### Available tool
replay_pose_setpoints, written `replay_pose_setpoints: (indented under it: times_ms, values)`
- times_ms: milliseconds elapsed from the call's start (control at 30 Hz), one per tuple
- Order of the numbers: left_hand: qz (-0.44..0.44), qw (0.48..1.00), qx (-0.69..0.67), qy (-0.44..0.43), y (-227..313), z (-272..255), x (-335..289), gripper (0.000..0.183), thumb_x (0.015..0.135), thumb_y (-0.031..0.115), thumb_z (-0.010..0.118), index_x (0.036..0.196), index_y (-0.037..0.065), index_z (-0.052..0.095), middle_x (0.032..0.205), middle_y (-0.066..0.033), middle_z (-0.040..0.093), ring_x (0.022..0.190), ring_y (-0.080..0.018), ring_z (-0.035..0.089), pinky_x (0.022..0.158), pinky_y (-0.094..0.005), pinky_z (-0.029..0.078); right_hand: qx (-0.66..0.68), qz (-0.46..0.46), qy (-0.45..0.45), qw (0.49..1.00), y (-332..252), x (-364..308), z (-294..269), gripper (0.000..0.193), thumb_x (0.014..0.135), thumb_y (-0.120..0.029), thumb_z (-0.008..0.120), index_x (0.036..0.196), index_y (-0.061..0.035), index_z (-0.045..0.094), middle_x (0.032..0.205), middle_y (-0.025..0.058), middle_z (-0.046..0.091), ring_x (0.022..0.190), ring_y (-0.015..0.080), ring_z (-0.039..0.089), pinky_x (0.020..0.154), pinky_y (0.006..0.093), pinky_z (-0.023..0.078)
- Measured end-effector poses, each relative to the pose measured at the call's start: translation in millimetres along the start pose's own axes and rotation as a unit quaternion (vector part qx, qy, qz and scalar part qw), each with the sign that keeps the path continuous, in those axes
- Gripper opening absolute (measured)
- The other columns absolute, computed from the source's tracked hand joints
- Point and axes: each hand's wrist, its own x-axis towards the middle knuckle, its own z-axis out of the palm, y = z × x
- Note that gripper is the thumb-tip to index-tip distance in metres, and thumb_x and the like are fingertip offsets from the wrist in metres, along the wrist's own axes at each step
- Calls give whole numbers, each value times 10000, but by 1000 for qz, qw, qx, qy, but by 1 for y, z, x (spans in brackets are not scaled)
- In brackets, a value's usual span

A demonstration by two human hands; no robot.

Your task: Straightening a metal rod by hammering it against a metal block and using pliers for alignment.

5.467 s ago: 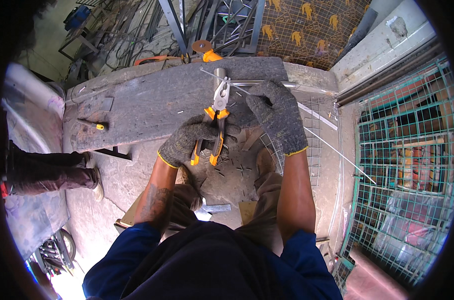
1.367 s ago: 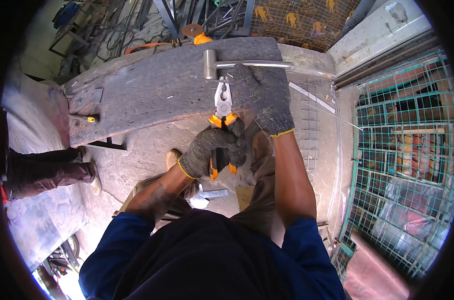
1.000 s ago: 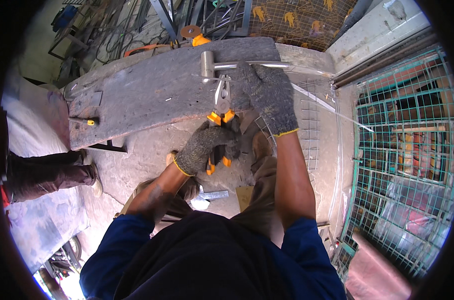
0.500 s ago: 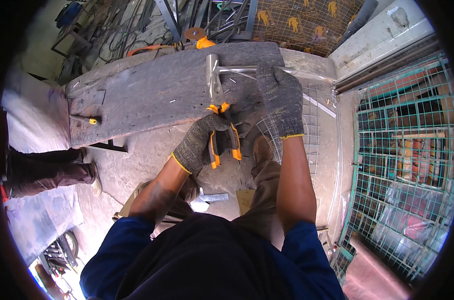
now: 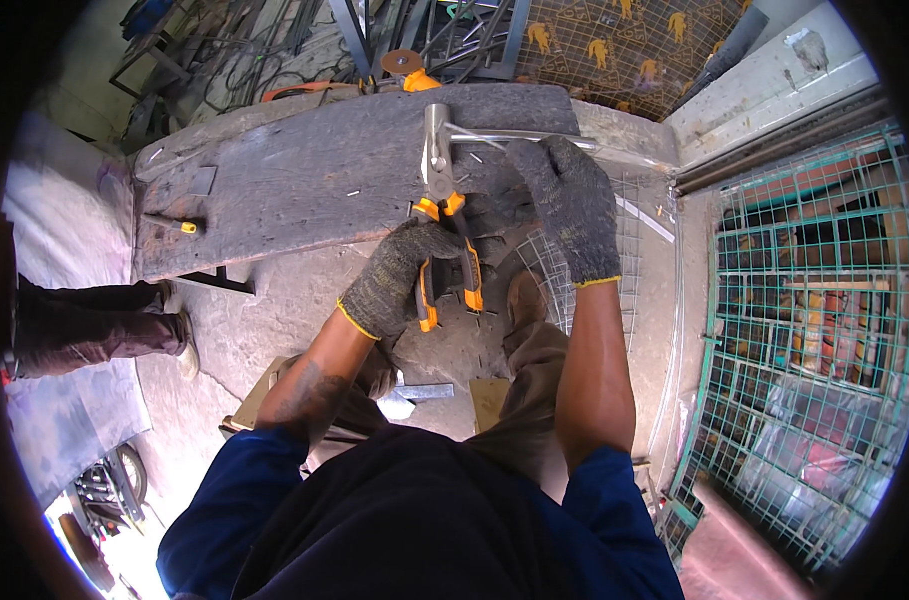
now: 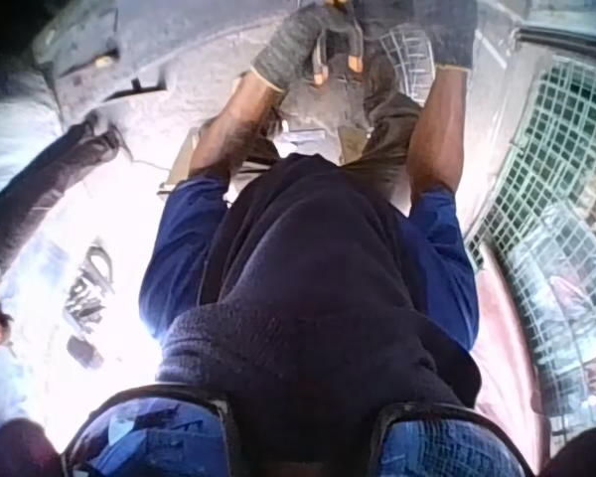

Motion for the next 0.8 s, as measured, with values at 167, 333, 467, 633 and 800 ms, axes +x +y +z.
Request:
replay_pose_setpoints:
  times_ms: [167, 333, 467, 633, 800]
  values:
    - [-54, 996, -58, 40, 12, -6, 6, 178, 953, 116, 599, 1079, 0, 645, 1002, -116, 705, 950, -214, 704, 878, -327, 576, 127, -43, 25, 991, -1, -5, 7, 355, 967, -278, 626, 1212, -20, 634, 1083, 173, 663, 968, 317, 640, 892, 399, 499]
    - [29, 998, 44, 44, 14, -12, 3, 207, 953, 154, 616, 1084, -3, 647, 1001, -120, 704, 940, -215, 705, 871, -321, 578, 118, -51, 77, 989, -9, -6, 8, 387, 987, -231, 611, 1327, -50, 570, 1220, 178, 629, 1129, 347, 616, 982, 395, 475]
    - [17, 998, 13, 57, 17, -10, 5, 209, 962, 151, 599, 1076, -17, 647, 1002, -126, 703, 930, -212, 704, 859, -317, 577, 16, -236, 132, 963, 26, 2, 19, 331, 1009, -149, 566, 1313, -18, 564, 1268, 186, 608, 1166, 303, 602, 1014, 374, 456]
    - [30, 999, 2, 17, 7, -26, 7, 219, 932, 147, 631, 1071, -22, 647, 996, -126, 700, 907, -207, 704, 853, -315, 577, 141, -136, 98, 976, 6, -7, 22, 252, 997, -136, 579, 1215, -11, 610, 1191, 184, 649, 1111, 317, 627, 986, 380, 468]
    - [32, 998, 41, 41, 8, -19, 6, 192, 928, 116, 621, 1060, -21, 652, 997, -124, 697, 908, -205, 701, 854, -317, 576, 95, -112, 67, 987, -11, -12, 17, 185, 985, -144, 603, 1140, -52, 645, 1140, 152, 673, 1041, 314, 647, 937, 383, 484]
